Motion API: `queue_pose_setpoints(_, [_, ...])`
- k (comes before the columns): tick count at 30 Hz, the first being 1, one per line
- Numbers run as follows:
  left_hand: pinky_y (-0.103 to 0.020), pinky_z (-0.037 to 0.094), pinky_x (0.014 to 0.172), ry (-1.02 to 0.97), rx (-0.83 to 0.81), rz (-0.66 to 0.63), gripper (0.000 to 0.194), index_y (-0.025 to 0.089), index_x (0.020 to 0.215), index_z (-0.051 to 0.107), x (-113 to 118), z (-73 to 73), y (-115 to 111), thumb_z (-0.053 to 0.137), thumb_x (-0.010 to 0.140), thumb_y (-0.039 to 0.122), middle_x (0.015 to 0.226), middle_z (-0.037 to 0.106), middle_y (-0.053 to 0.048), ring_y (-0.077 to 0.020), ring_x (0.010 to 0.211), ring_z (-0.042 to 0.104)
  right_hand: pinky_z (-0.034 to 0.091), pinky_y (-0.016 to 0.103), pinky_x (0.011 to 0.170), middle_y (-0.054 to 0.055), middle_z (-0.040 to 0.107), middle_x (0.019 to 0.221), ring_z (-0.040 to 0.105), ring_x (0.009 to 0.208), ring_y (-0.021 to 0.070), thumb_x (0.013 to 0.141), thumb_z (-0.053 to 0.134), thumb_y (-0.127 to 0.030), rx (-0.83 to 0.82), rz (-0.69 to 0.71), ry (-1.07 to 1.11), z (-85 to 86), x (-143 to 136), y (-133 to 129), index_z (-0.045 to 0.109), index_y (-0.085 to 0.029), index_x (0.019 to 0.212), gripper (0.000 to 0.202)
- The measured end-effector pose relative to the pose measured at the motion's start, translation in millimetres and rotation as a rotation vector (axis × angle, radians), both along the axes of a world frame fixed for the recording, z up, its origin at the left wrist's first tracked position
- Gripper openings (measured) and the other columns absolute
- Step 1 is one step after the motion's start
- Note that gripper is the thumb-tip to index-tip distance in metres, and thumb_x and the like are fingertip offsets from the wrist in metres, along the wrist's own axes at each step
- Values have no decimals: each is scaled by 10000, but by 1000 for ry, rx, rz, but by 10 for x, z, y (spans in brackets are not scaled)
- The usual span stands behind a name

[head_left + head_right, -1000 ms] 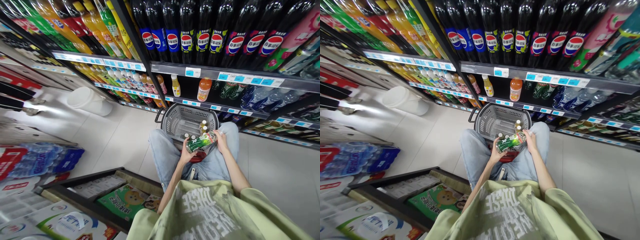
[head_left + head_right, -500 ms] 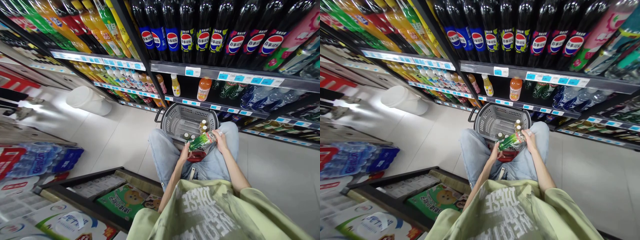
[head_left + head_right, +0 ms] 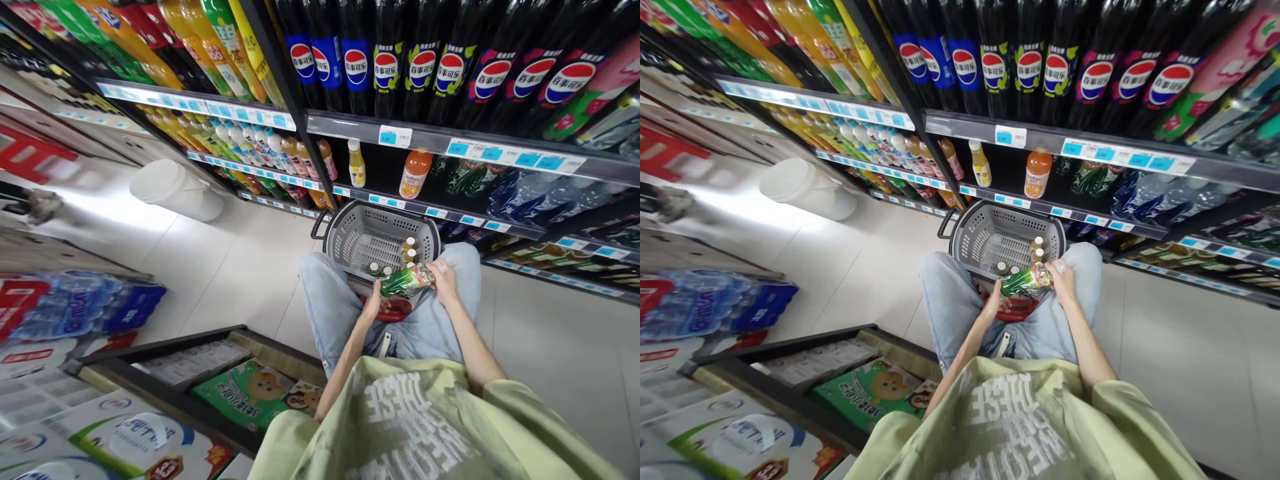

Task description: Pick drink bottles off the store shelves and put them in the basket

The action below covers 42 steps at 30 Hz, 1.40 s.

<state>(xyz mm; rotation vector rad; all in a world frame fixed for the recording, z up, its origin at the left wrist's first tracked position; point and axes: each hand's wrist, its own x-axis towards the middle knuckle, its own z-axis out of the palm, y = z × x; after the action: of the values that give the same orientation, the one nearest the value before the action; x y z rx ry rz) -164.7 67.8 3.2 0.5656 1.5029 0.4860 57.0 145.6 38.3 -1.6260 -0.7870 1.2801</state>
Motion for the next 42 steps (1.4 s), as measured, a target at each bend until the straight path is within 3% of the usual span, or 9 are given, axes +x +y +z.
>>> queue_pose_setpoints(5, [-358, 608, 920, 321, 216, -358, 488, 161, 1426, 667, 36, 137, -122, 508, 1124, 510, 970, 834, -101, -267, 940, 800, 335, 251, 324, -90, 533, 582, 447, 425, 126, 621, 889, -662, 13, -144, -52, -27, 30, -3, 537, -267, 838, 572])
queue_pose_setpoints(9, [-460, 592, 1069, 538, 311, -922, 453, 162, 1451, 686, 100, 267, -204, 547, 1106, 420, 1282, 816, -204, -366, 1243, 775, 444, 270, 373, -69, 583, 690, 533, 471, 141, 639, 888, -687, 76, -154, -202, -56, 40, -2, 526, -264, 916, 622])
queue_pose_setpoints(11, [-482, 588, 1089, 538, 326, -1046, 464, 144, 1456, 686, 135, 312, -209, 540, 1107, 413, 1321, 798, -226, -382, 1269, 764, 474, 275, 396, -62, 594, 735, 566, 487, 145, 639, 893, -688, 89, -130, -284, -65, 43, 15, 528, -260, 948, 642])
queue_pose_setpoints(17, [-456, 578, 1080, 520, 350, -1081, 495, 124, 1485, 660, 192, 345, -197, 481, 1135, 426, 1332, 788, -225, -362, 1275, 757, 541, 293, 455, -27, 636, 836, 600, 533, 147, 650, 871, -719, 103, -83, -465, -159, 65, 273, 517, -258, 992, 675])
queue_pose_setpoints(23, [-465, 557, 1065, 480, 400, -1046, 457, 97, 1440, 680, 237, 328, -205, 518, 1125, 386, 1328, 780, -239, -362, 1253, 754, 610, 356, 548, 32, 688, 945, 681, 640, 210, 685, 791, -690, 77, 26, -569, -426, -90, 747, 505, -262, 1024, 616])
queue_pose_setpoints(26, [-477, 554, 1049, 455, 381, -1032, 469, 86, 1471, 661, 258, 318, -202, 499, 1128, 363, 1310, 784, -248, -374, 1237, 759, 643, 397, 716, 81, 740, 986, 741, 794, 271, 719, 771, -600, 57, 228, -761, -611, -202, 941, 549, -254, 1030, 516])
queue_pose_setpoints(30, [-490, 547, 1024, 428, 377, -1020, 463, 78, 1452, 665, 280, 298, -209, 485, 1126, 353, 1292, 786, -260, -390, 1215, 760, 591, 454, 996, 142, 790, 1102, 742, 1058, 334, 802, 719, -482, 78, 629, -1027, -906, -280, 1112, 631, -230, 1081, 386])
queue_pose_setpoints(35, [-485, 526, 1052, 421, 397, -979, 409, 87, 1385, 698, 281, 308, -230, 502, 1119, 328, 1194, 806, -242, -371, 1180, 768, 553, 412, 1008, 155, 770, 1256, 710, 1150, 333, 892, 689, -368, 58, 1108, -1205, -1278, -259, 1174, 693, -219, 1170, 315])
queue_pose_setpoints(42, [-488, 522, 1049, 373, 376, -962, 389, 108, 1380, 700, 271, 265, -236, 527, 1103, 320, 1209, 788, -236, -368, 1178, 745, 557, 380, 969, 164, 670, 1444, 724, 1167, 306, 1026, 644, -324, -202, 1321, -1388, -1508, -271, 1034, 657, -209, 1424, 415])
